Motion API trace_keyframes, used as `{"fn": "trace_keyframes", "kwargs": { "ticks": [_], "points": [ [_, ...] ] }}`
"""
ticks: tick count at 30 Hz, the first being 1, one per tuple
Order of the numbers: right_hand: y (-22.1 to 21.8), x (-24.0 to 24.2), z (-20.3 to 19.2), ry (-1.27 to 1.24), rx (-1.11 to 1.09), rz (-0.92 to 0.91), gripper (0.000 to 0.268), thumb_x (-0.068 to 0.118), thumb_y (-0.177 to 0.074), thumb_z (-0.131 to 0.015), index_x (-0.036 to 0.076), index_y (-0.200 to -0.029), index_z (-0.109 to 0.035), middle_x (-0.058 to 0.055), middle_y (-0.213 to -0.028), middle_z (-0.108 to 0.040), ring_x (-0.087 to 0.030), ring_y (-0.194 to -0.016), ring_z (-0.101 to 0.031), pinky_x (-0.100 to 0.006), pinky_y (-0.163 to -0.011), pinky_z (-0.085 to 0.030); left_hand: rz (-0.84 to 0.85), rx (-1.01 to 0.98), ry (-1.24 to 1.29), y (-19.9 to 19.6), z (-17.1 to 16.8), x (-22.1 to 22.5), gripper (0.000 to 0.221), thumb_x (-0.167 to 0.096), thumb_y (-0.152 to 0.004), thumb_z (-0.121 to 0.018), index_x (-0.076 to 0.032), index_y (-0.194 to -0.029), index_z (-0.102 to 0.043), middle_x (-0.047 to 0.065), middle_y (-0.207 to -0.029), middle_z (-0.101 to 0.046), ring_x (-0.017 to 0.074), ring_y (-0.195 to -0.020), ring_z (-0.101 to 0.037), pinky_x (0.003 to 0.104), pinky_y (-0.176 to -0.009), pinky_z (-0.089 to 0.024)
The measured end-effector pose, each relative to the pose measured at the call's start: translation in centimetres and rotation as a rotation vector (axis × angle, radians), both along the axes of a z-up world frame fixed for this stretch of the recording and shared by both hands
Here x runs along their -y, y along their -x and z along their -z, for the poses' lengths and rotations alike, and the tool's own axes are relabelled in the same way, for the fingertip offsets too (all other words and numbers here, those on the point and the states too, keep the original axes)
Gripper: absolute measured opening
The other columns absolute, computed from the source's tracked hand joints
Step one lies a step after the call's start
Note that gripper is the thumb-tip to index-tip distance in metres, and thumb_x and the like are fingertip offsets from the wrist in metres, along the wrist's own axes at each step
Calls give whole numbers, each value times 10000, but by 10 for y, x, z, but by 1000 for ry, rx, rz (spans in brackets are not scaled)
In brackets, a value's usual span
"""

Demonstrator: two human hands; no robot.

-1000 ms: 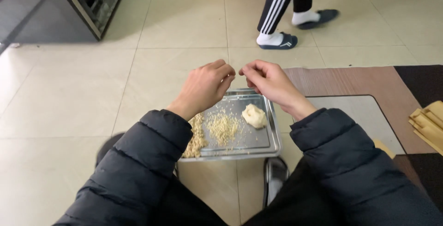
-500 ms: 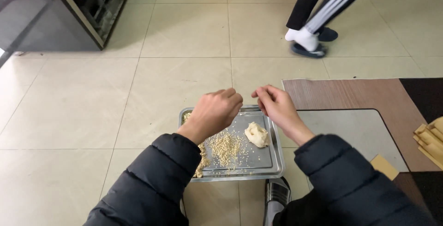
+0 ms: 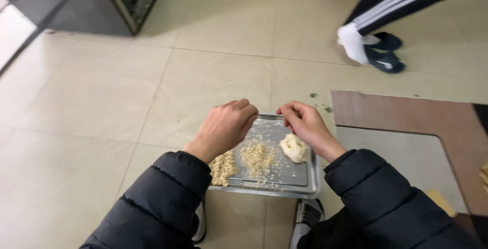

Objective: Coating small pieces of dough with sesame seeds on a metal tray

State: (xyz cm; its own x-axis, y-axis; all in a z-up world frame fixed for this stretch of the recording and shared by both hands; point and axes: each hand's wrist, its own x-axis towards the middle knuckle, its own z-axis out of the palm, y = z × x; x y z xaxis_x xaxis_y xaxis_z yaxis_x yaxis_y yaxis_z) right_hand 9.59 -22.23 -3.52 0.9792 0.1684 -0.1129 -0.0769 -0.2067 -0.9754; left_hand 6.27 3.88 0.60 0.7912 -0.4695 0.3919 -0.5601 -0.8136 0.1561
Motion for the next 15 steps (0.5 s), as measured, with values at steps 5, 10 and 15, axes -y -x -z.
{"fn": "trace_keyframes", "kwargs": {
  "ticks": [5,10,15],
  "points": [
    [-3,-46,-1,-18,0,-85,270,257,-1139,-687,41,-1077,-835,-79,-699,-690,-134,-563,-617,-256,-527,-499,-81,-62,8,13,10,-26,194,-294,-1109,-636,-181,-952,-655,19,-868,-623,298,-895,-769,433,-672,-635],
    [9,-76,-1,-21,-18,-171,262,250,-1134,-699,51,-1037,-839,-87,-684,-692,-136,-546,-621,-264,-517,-498,-122,-140,38,34,5,-47,167,-294,-1121,-616,-175,-1030,-690,36,-909,-650,325,-943,-773,462,-700,-643],
    [22,-86,-9,0,-88,-287,291,266,-1139,-666,24,-1088,-819,-110,-763,-692,-151,-588,-614,-279,-554,-493,-125,-143,114,36,7,-50,104,-249,-1103,-649,-179,-1061,-713,33,-922,-672,332,-957,-782,462,-721,-645]
  ]
}}
